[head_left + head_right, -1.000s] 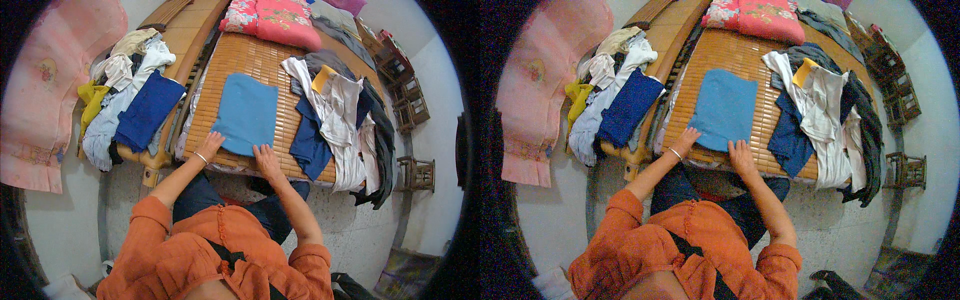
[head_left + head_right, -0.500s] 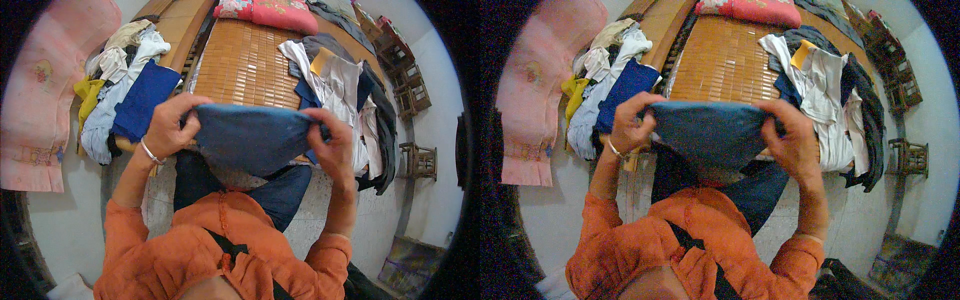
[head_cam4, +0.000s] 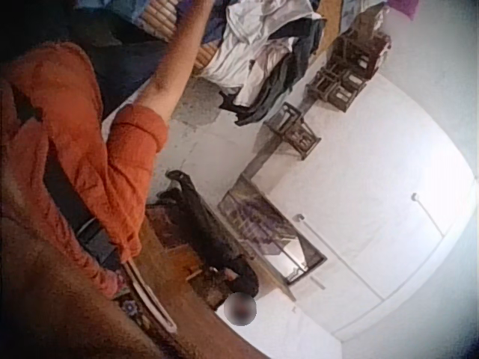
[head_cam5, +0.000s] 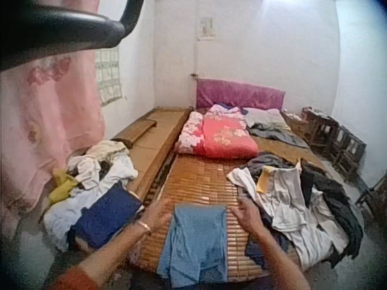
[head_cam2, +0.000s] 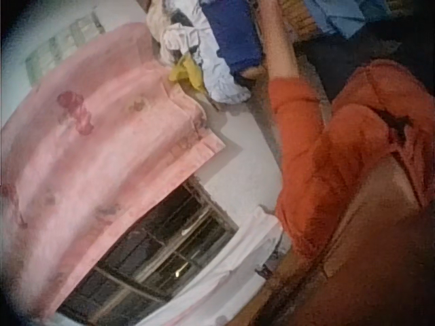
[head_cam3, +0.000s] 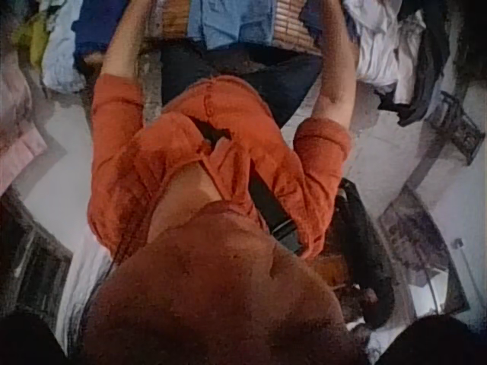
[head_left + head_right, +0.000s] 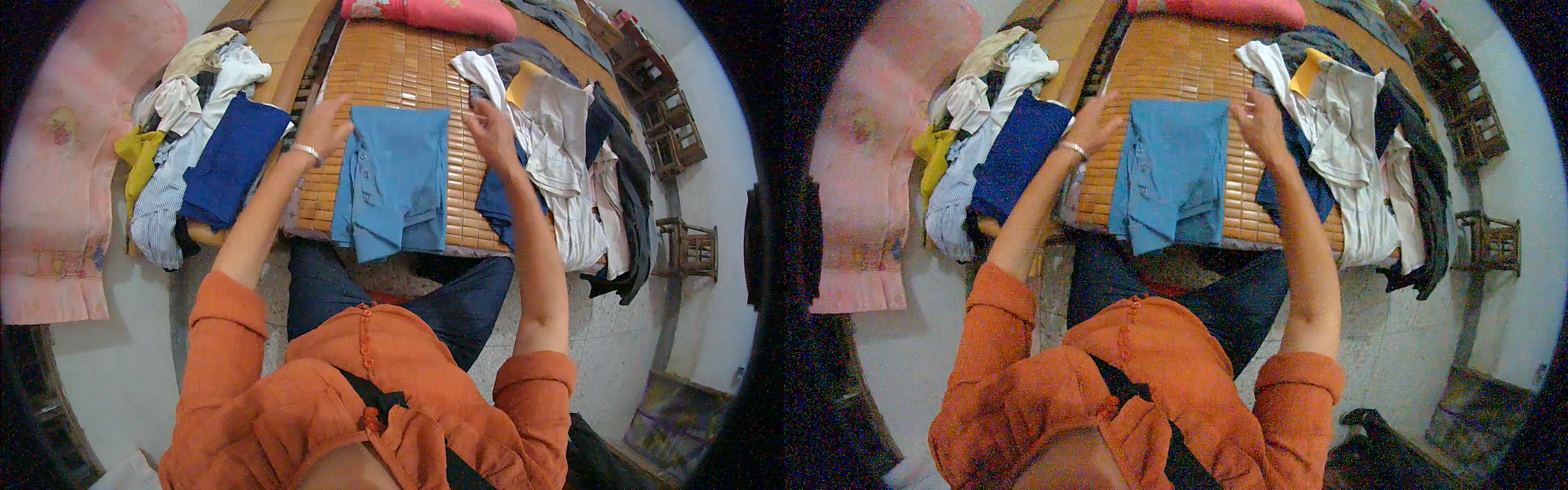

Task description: The person folds several items of clothing, including a blue shirt, dark blue pants, and a white shirt, on a bamboo mat. They smooth and fold each item by hand, placing the finished pieces into a growing stack on the left side of the mat.

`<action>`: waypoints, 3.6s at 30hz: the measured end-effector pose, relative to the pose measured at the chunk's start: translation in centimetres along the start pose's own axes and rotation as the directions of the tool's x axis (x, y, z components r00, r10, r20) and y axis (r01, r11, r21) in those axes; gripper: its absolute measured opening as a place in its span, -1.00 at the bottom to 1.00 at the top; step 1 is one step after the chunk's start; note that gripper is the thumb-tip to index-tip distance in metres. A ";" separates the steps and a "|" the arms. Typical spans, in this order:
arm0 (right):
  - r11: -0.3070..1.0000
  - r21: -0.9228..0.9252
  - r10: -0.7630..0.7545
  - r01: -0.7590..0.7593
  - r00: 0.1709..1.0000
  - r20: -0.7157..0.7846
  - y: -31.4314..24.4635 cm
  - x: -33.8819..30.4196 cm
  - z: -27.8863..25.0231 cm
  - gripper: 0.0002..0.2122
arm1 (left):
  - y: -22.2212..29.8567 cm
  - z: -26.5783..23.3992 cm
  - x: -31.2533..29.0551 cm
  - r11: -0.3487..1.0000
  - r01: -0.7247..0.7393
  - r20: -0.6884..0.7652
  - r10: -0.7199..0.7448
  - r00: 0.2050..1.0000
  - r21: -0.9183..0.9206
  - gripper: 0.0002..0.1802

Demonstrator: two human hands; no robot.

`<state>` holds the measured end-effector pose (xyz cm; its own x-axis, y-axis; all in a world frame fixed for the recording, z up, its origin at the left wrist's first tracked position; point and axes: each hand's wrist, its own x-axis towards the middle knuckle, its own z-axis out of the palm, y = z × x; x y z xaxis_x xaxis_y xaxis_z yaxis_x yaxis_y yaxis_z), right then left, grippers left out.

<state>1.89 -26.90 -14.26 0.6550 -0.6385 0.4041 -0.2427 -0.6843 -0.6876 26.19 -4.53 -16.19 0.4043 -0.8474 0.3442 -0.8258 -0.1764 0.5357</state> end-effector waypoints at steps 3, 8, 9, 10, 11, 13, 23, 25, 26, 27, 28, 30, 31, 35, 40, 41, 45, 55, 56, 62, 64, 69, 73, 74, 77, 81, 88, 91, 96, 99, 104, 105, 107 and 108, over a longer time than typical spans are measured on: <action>0.990 -0.043 0.144 -0.138 0.953 0.268 0.1 -5.1 0.9 -0.61 | -1.3 3.7 -5.9 0.998 -0.066 0.219 0.070 0.973 -0.024 -0.42; 0.988 -0.114 -0.054 0.105 0.922 0.383 1.7 -15.0 5.3 -0.57 | 1.6 7.4 -14.5 1.000 0.015 0.370 -0.019 0.929 0.016 -0.42; 0.978 -0.138 -0.077 0.158 0.882 0.464 2.0 -16.5 6.2 -0.57 | 1.8 7.9 -15.8 0.996 -0.046 0.350 0.019 0.936 0.070 -0.43; 0.965 -0.155 -0.097 0.213 0.834 0.544 1.7 -17.4 6.6 -0.56 | 1.9 7.9 -16.4 0.996 -0.043 0.334 0.013 0.943 0.082 -0.43; 0.969 -0.148 -0.099 0.200 0.855 0.508 1.6 -18.2 6.7 -0.56 | 1.9 7.9 -16.9 0.995 -0.039 0.317 0.007 0.948 0.093 -0.44; 0.976 -0.135 -0.098 0.172 0.896 0.432 1.3 -19.1 6.5 -0.56 | 2.2 7.5 -17.9 0.998 0.050 0.252 -0.056 0.966 0.028 -0.44; 0.875 0.051 0.479 -0.481 0.877 0.043 2.5 -19.9 5.9 -0.65 | 4.0 7.0 -19.3 0.901 0.426 0.040 -0.424 0.905 -0.082 -0.42; 0.838 -0.011 0.545 -0.546 0.835 0.079 1.2 -18.8 5.4 -0.65 | 3.9 6.9 -18.6 0.866 0.486 0.100 -0.476 0.874 -0.121 -0.41; 0.835 0.003 0.549 -0.551 0.832 0.082 1.0 -18.6 5.4 -0.64 | 3.9 6.8 -18.4 0.845 0.516 0.130 -0.501 0.856 -0.139 -0.41; 0.831 0.017 0.552 -0.555 0.829 0.085 0.8 -18.4 5.4 -0.63 | 4.1 6.7 -18.4 0.845 0.518 0.126 -0.504 0.855 -0.137 -0.40; 0.825 0.031 0.559 -0.564 0.824 0.089 0.8 -18.4 5.4 -0.62 | 4.4 6.7 -18.4 0.844 0.520 0.126 -0.506 0.853 -0.133 -0.39; 0.861 0.024 0.504 -0.509 0.858 0.098 2.1 -19.2 6.7 -0.60 | 4.4 6.5 -18.6 0.863 0.496 0.111 -0.486 0.867 -0.097 -0.38; 0.877 0.019 0.476 -0.480 0.873 0.103 2.3 -19.3 6.9 -0.59 | 4.2 6.7 -18.8 0.879 0.471 0.096 -0.465 0.880 -0.066 -0.38; 0.850 0.025 0.520 -0.525 0.846 0.117 2.9 -19.7 7.6 -0.53 | 3.6 8.0 -19.1 0.923 0.363 0.045 -0.360 0.932 -0.132 -0.37; 0.847 0.159 0.479 -0.507 0.859 0.184 -1.3 -18.3 6.9 -0.39 | 0.7 8.8 -21.1 0.892 0.437 0.067 -0.432 0.899 -0.112 -0.47; 0.937 0.141 0.319 -0.319 0.947 0.028 0.6 -19.2 8.5 -0.40 | -0.3 9.6 -21.6 0.834 0.467 0.106 -0.457 0.883 -0.293 -0.53; 0.869 0.382 0.297 -0.315 0.949 0.106 2.1 -19.9 10.6 -0.49 | -0.5 8.8 -23.2 0.483 0.690 0.408 -0.567 0.716 -0.539 -0.68; 0.814 0.458 0.335 -0.357 0.933 0.133 4.0 -20.4 12.4 -0.75 | -1.2 11.6 -23.5 -0.424 0.666 0.789 -0.362 0.497 -0.614 -0.24; 0.804 0.469 0.354 -0.365 0.928 0.115 3.4 -20.1 12.3 -0.75 | -0.1 11.3 -23.1 -0.455 0.607 0.758 -0.406 0.510 -0.652 -0.26; 0.780 0.518 0.372 -0.351 0.926 0.067 3.2 -20.9 12.2 -0.74 | -2.1 12.0 -22.8 -0.425 0.616 0.722 -0.581 0.376 -0.663 -0.37; 0.796 0.524 0.329 -0.304 0.943 0.047 3.5 -21.1 12.2 -0.73 | -3.2 12.4 -23.0 -0.375 0.639 0.702 -0.598 0.387 -0.672 -0.40; 0.756 0.468 0.416 -0.458 0.888 0.197 2.4 -21.7 11.4 -0.76 | -5.0 12.9 -23.4 -0.352 0.620 0.669 -0.625 0.402 -0.701 -0.50; 0.731 0.479 0.440 -0.485 0.873 0.212 0.3 -22.8 10.1 -0.79 | -6.2 13.2 -24.1 -0.286 0.615 0.578 -0.739 0.347 -0.735 -0.41; 0.747 0.435 0.460 -0.503 0.863 0.209 -0.7 -22.7 9.5 -0.79 | -6.1 13.6 -24.2 -0.276 0.566 0.539 -0.757 0.370 -0.777 -0.34; 0.759 0.434 0.440 -0.486 0.873 0.210 -0.1 -23.5 10.3 -0.79 | -2.8 11.4 -24.0 -0.232 0.629 0.590 -0.672 0.448 -0.742 -0.27; 0.738 0.437 0.467 -0.514 0.857 0.218 -1.4 -23.1 10.0 -0.79 | 1.5 9.7 -22.7 -0.287 0.562 0.597 -0.623 0.506 -0.776 -0.27; 0.774 0.439 0.419 -0.457 0.889 0.186 -0.9 -23.7 10.5 -0.76 | 1.3 10.8 -22.5 -0.350 0.573 0.657 -0.551 0.514 -0.741 -0.38; 0.770 0.446 0.409 -0.456 0.890 0.201 -1.3 -23.7 10.2 -0.76 | 1.5 10.8 -22.3 -0.294 0.615 0.645 -0.590 0.486 -0.732 -0.38; 0.737 0.426 0.461 -0.525 0.851 0.251 -2.3 -23.5 9.5 -0.76 | 2.2 10.6 -22.0 -0.276 0.627 0.654 -0.552 0.517 -0.729 -0.38; 0.721 0.473 0.457 -0.507 0.860 0.225 -2.2 -23.7 9.8 -0.76 | 2.2 10.9 -22.0 -0.246 0.648 0.639 -0.598 0.484 -0.721 -0.41; 0.705 0.495 0.445 -0.508 0.860 0.248 -2.1 -24.0 10.1 -0.77 | 1.8 10.8 -21.6 -0.206 0.700 0.639 -0.633 0.438 -0.684 -0.45; 0.699 0.493 0.455 -0.518 0.854 0.253 -2.2 -23.9 10.0 -0.77 | 2.0 10.7 -21.4 -0.207 0.693 0.633 -0.637 0.440 -0.690 -0.46; 0.719 0.494 0.422 -0.489 0.872 0.249 -2.1 -24.2 10.2 -0.76 | 3.2 10.3 -21.1 -0.208 0.681 0.623 -0.644 0.445 -0.702 -0.47; 0.729 0.494 0.406 -0.474 0.880 0.246 -2.0 -24.3 10.3 -0.76 | 3.4 10.2 -21.0 -0.207 0.681 0.622 -0.644 0.446 -0.702 -0.47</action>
<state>-6.14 -6.36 -28.93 0.6543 -0.7529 -0.0718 -0.1337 -0.0217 -0.9908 10.91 7.55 -29.49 0.4677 -0.5753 -0.6711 0.7223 -0.1889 0.6653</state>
